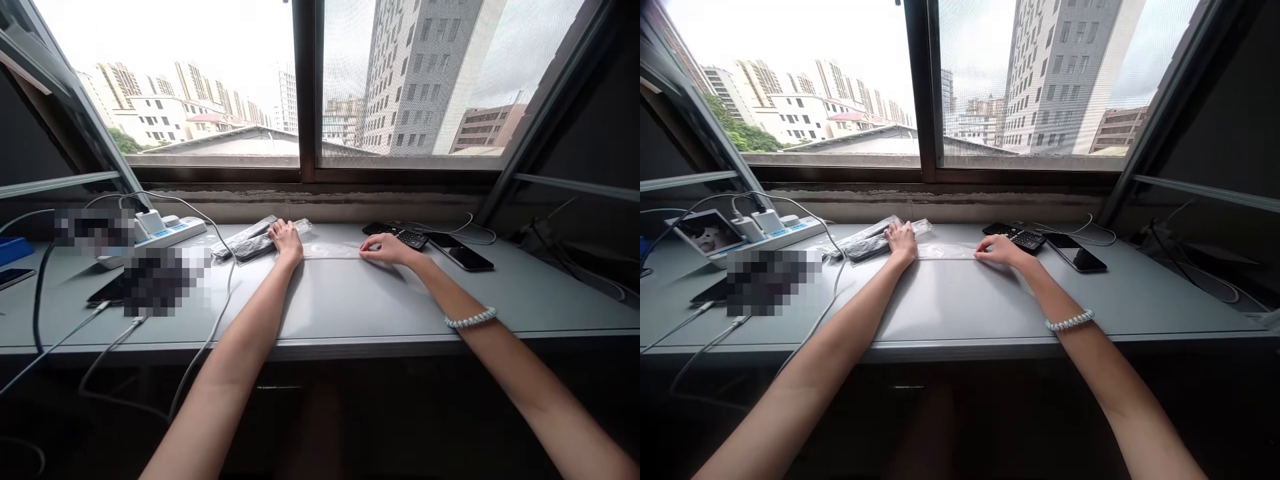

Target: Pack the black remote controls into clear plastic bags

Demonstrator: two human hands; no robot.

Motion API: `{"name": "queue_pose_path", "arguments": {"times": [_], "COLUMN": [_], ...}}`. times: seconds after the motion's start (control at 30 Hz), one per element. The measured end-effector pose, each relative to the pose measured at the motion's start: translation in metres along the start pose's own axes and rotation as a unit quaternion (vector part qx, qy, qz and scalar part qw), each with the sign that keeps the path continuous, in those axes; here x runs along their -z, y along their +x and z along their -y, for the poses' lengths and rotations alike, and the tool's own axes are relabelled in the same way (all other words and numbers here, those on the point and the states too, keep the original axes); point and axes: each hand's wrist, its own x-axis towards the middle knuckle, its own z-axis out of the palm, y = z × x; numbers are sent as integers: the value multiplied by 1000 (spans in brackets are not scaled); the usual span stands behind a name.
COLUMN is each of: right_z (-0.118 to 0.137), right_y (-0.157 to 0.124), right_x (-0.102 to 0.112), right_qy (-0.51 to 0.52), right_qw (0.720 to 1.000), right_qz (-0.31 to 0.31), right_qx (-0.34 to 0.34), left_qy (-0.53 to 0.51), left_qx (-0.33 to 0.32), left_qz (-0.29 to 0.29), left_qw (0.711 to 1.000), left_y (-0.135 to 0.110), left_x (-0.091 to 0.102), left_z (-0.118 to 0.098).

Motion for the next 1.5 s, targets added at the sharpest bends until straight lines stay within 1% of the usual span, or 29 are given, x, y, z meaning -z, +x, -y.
{"name": "queue_pose_path", "arguments": {"times": [0.1,0.17,0.23,0.33,0.4,0.47,0.53,0.6,0.73,0.87,0.97,1.03,1.07,1.13,1.17,1.23,1.33,1.37,1.43,1.5], "right_z": [2,4,7,8,8,7,9,12,23,29,28,27,27,26,26,27,28,28,25,20], "right_y": [-1,-1,-2,0,2,5,8,10,11,13,16,17,17,16,16,14,11,11,10,10], "right_x": [0,0,-1,-2,-3,-2,-1,0,-1,-5,-8,-9,-9,-9,-9,-7,-2,1,6,10], "right_qy": [8,13,22,58,99,153,204,241,308,359,391,397,394,382,376,361,347,354,387,418], "right_qw": [1000,1000,999,996,991,980,967,956,938,914,896,893,894,902,907,917,922,918,895,877], "right_qz": [-4,-12,-18,-45,-82,-121,-149,-163,-154,-183,-204,-208,-207,-198,-189,-169,-166,-176,-211,-216], "right_qx": [-11,-22,-32,-42,-42,-39,-34,-27,-35,-47,-51,-49,-45,-30,-24,-25,-37,-39,-64,-95], "left_qy": [-20,-45,-71,-92,-96,-97,-99,-101,-94,-84,-74,-73,-76,-87,-90,-87,-78,-79,-83,-82], "left_qx": [-50,-91,-144,-233,-287,-326,-354,-377,-416,-450,-461,-460,-453,-417,-394,-355,-327,-314,-289,-286], "left_qz": [-67,-113,-136,-128,-113,-102,-99,-101,-117,-140,-159,-172,-176,-174,-165,-130,-72,-62,-55,-51], "left_qw": [996,988,978,959,947,935,925,915,897,878,870,868,871,888,900,922,939,944,952,953], "left_y": [-2,-5,-9,-17,-20,-22,-23,-24,-27,-32,-35,-36,-37,-38,-38,-38,-35,-34,-32,-31], "left_x": [10,17,24,30,30,28,26,24,24,27,28,28,29,29,29,30,31,32,34,35], "left_z": [-14,-25,-35,-46,-50,-50,-50,-49,-50,-52,-52,-52,-52,-51,-50,-48,-42,-40,-36,-33]}}
